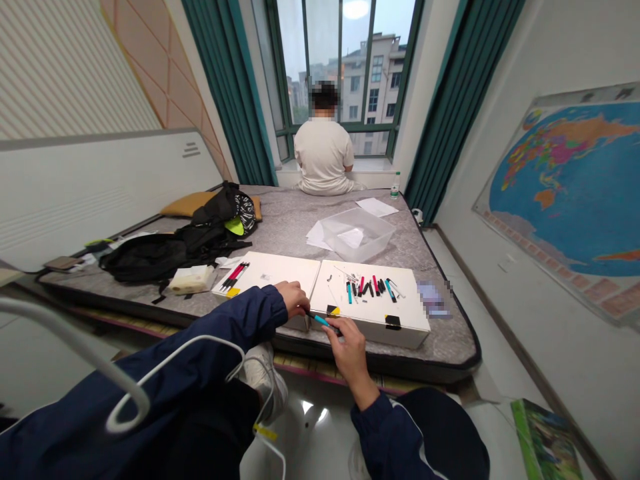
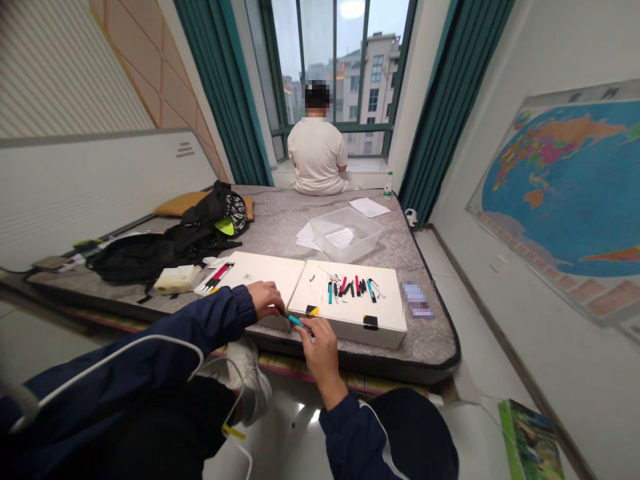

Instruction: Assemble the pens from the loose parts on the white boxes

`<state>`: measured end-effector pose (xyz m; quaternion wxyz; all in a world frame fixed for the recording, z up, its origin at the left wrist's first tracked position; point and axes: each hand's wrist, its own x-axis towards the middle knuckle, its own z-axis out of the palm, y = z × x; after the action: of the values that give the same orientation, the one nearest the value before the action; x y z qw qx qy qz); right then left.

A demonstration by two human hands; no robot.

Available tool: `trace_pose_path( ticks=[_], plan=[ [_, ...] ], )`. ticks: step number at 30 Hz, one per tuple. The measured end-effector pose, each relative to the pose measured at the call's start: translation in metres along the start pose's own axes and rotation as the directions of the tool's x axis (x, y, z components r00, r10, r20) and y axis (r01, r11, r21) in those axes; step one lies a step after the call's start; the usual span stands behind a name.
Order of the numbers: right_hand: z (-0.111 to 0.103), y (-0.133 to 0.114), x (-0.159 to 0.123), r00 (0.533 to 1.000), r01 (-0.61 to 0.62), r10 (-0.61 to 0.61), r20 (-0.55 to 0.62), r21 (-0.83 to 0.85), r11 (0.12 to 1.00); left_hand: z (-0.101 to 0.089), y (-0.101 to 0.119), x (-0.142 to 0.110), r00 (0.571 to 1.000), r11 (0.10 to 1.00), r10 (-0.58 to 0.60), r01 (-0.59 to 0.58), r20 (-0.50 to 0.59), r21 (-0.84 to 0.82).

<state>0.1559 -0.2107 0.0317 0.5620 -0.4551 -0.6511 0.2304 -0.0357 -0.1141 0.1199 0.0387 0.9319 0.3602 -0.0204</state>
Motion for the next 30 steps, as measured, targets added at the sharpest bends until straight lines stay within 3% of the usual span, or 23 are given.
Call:
trace_pose_path(
  ticks=[5,12,19,23,25,27,30],
  plan=[
    [0.0,0.0,0.0,1.0,-0.021,0.021,0.013,-0.003,1.0,-0.007,0.005,-0.001,0.999,0.999,-0.032,0.032,0.028,-0.001],
    [0.003,-0.004,0.0,1.0,0.007,-0.007,0.016,-0.04,0.999,-0.014,0.009,0.001,0.982,0.996,-0.086,0.085,0.167,0.013],
    [0.008,-0.016,0.004,0.997,0.009,-0.007,0.072,-0.022,1.0,0.002,0.018,0.006,0.972,0.996,0.011,0.011,0.234,-0.093],
    [0.006,-0.014,0.008,0.996,-0.053,0.052,0.077,0.016,0.998,0.004,0.013,0.008,0.985,0.996,-0.052,0.062,0.163,-0.057],
    [0.0,-0.008,0.017,0.99,-0.122,0.12,0.069,0.032,0.992,0.002,0.008,0.007,0.991,0.988,-0.091,0.101,0.094,-0.115],
    [-0.01,0.004,0.033,0.981,-0.18,0.178,0.08,0.027,0.983,0.002,0.003,0.005,0.99,0.953,-0.137,0.138,0.021,-0.271],
    [-0.03,0.031,0.074,0.977,-0.166,0.175,0.119,-0.086,0.982,0.007,-0.007,0.003,0.967,0.801,-0.246,0.161,-0.072,-0.577]
  ],
)
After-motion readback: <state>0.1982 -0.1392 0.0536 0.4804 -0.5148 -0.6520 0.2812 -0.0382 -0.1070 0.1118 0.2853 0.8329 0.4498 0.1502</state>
